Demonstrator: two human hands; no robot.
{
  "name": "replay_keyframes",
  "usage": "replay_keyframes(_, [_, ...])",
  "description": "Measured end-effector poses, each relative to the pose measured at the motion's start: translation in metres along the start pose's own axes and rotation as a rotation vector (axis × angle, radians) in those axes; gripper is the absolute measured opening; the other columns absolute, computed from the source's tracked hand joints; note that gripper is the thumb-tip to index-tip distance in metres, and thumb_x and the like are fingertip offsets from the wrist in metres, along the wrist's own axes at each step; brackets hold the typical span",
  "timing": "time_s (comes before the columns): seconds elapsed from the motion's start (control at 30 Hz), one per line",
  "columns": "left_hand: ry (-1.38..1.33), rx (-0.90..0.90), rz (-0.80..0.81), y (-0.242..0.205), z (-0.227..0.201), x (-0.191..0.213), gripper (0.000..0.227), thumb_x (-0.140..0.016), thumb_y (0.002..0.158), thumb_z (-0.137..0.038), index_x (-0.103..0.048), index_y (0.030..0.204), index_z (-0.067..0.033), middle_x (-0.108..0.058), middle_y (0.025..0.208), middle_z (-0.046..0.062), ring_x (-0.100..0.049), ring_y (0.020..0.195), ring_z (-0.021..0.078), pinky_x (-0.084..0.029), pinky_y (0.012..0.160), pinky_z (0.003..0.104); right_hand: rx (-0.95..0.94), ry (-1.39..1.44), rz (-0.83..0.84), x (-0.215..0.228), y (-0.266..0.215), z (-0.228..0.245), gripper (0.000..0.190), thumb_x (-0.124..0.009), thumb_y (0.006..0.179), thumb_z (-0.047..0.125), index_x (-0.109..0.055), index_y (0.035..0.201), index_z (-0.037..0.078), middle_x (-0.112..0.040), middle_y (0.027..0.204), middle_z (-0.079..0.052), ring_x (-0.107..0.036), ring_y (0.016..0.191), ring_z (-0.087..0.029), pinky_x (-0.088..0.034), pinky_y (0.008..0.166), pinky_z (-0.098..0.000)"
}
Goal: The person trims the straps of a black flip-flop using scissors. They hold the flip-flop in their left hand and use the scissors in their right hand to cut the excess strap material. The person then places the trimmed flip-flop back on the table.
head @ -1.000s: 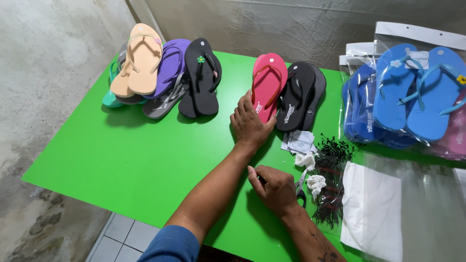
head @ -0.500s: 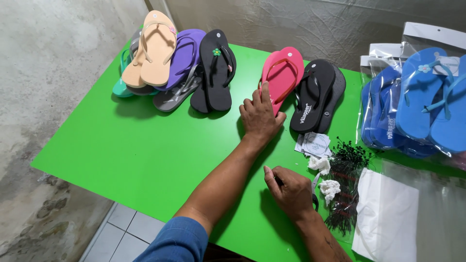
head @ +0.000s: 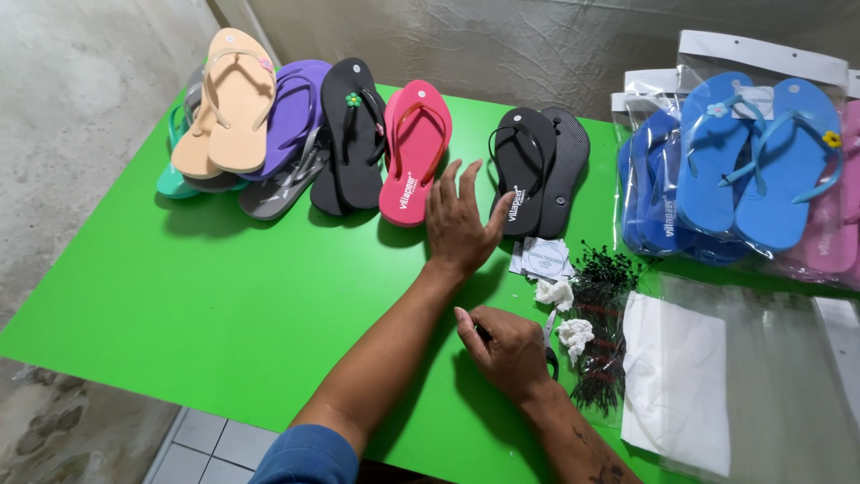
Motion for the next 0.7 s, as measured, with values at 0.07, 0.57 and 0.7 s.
replay_keyframes(0.07, [-0.05,0.058,0.124,-0.005,-0.011,-0.006,0.077,-0.059,0.089,-0.068,-0.05,0.142,-0.0126,-0.055,0.142,0.017,-0.058,0.125,0.0359,-0.047,0.1,0.05,-0.002,0.007,-0.006,0.003,0.002,0.002,0.034,-0.067,0.099,0.02,-0.055,0.067,0.013,-0.051,0.054,0.001,-0.043,0.042,-0.014,-0.032,0.042,-0.0339])
replay_keyframes(0.57, [-0.479,0.329,0.361,-0.006,0.001,-0.03,0.095,-0.058,0.082,-0.048,-0.024,0.158,-0.001,-0.053,0.14,0.027,-0.051,0.123,0.0448,-0.039,0.104,0.053,-0.088,0.081,0.002,0.001,0.004,0.001,0.035,-0.068,0.098,0.026,-0.058,0.066,0.015,-0.052,0.05,-0.001,-0.051,0.043,-0.018,-0.041,0.043,-0.0314])
replay_keyframes(0.7, [-0.635,0.292,0.186,-0.011,-0.01,0.009,0.095,-0.054,0.086,-0.046,-0.019,0.162,0.0004,-0.054,0.136,0.03,-0.052,0.119,0.0475,-0.04,0.101,0.055,-0.289,0.174,-0.164,-0.005,-0.015,-0.022,0.033,-0.071,0.098,0.028,-0.067,0.068,0.016,-0.058,0.05,-0.009,-0.062,0.047,-0.028,-0.05,0.046,-0.0347])
Point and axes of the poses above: each hand's wrist, its own y-axis towards the middle knuckle, its own x-axis out of the back of the hand, z = x × y, the point moved 2 cm from there along y, towards the middle knuckle
